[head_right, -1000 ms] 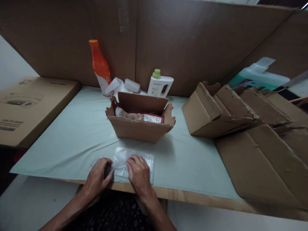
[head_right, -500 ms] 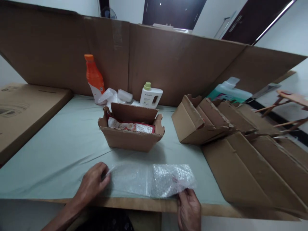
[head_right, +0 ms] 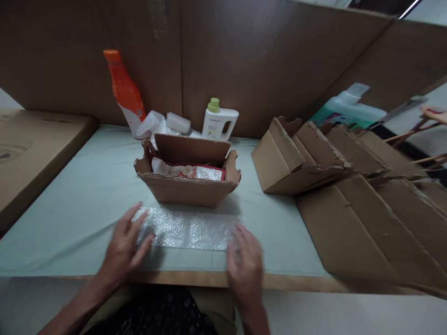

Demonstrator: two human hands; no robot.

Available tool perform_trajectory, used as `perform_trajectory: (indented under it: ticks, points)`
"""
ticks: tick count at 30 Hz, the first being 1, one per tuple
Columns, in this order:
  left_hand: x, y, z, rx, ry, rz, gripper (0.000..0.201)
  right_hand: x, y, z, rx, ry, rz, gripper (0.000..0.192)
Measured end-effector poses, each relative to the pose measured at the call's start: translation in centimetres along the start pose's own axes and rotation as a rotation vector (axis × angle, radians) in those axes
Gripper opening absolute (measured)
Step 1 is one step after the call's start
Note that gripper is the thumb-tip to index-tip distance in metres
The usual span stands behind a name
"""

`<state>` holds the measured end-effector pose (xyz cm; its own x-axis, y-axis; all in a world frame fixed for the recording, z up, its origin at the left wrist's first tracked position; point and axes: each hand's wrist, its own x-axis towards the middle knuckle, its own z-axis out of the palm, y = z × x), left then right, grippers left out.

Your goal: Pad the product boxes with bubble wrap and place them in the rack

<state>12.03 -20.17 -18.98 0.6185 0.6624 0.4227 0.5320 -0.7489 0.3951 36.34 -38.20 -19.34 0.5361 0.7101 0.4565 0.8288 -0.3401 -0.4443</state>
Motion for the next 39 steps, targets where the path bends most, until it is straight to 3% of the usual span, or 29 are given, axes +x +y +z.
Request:
perform_trajectory:
  ticks: [3, 6, 8, 12, 14, 16, 22, 25, 28, 31, 35, 39]
  points:
    - [-0.2, 2.0, 3.2, -0.053, -0.307, 0.186, 0.062, 1.2, -5.2, 5.0, 0.082, -0.304, -0.202, 0.042]
    - [-0.8, 0.4, 4.4, -0.026, -0.427, 0.203, 0.061, 1.3, -5.8, 7.6, 0.073, -0.446, -0.271, 0.048]
    - [-1.5, -2.0, 3.7, 0.016, -0.409, 0.158, 0.057, 0.6, -3.2, 7.0, 0.02, -0.413, -0.26, 0.044]
    - [-3.0, -5.9, 1.0, 0.093, -0.278, -0.002, 0.048, -1.2, 4.8, 2.3, -0.147, -0.243, -0.048, 0.039]
    - [-3.3, -6.5, 0.4, 0.142, -0.163, -0.128, 0.048, -1.3, 7.4, 0.3, -0.217, -0.146, 0.084, 0.044]
    - [-3.0, -6.3, 0.5, 0.185, -0.08, -0.228, 0.048, -0.7, 8.2, -0.5, -0.257, -0.082, 0.169, 0.048]
    - [-1.3, -3.6, 2.1, 0.122, -0.004, -0.226, 0.015, 1.7, 5.8, 1.5, -0.118, -0.097, 0.201, 0.037]
    - [-1.4, -3.5, 1.5, 0.022, 0.031, -0.253, 0.011, 1.0, 5.2, 0.8, 0.084, -0.1, 0.283, 0.032]
    - [-1.8, -4.2, 0.5, -0.047, -0.063, -0.329, 0.018, 0.0, 5.2, -0.7, 0.232, -0.114, 0.365, 0.034]
    - [-1.4, -4.5, -0.1, 0.001, -0.144, -0.321, 0.036, 0.4, 4.6, -1.0, 0.191, -0.16, 0.302, 0.037]
    - [1.7, -3.6, 0.0, -0.054, -0.004, -0.247, 0.061, 3.8, 2.6, 0.4, -0.004, -0.125, 0.16, 0.047]
    - [6.3, -2.0, 1.1, -0.362, 0.001, -0.259, 0.075, 8.1, 0.7, 2.4, 0.137, -0.156, 0.164, 0.057]
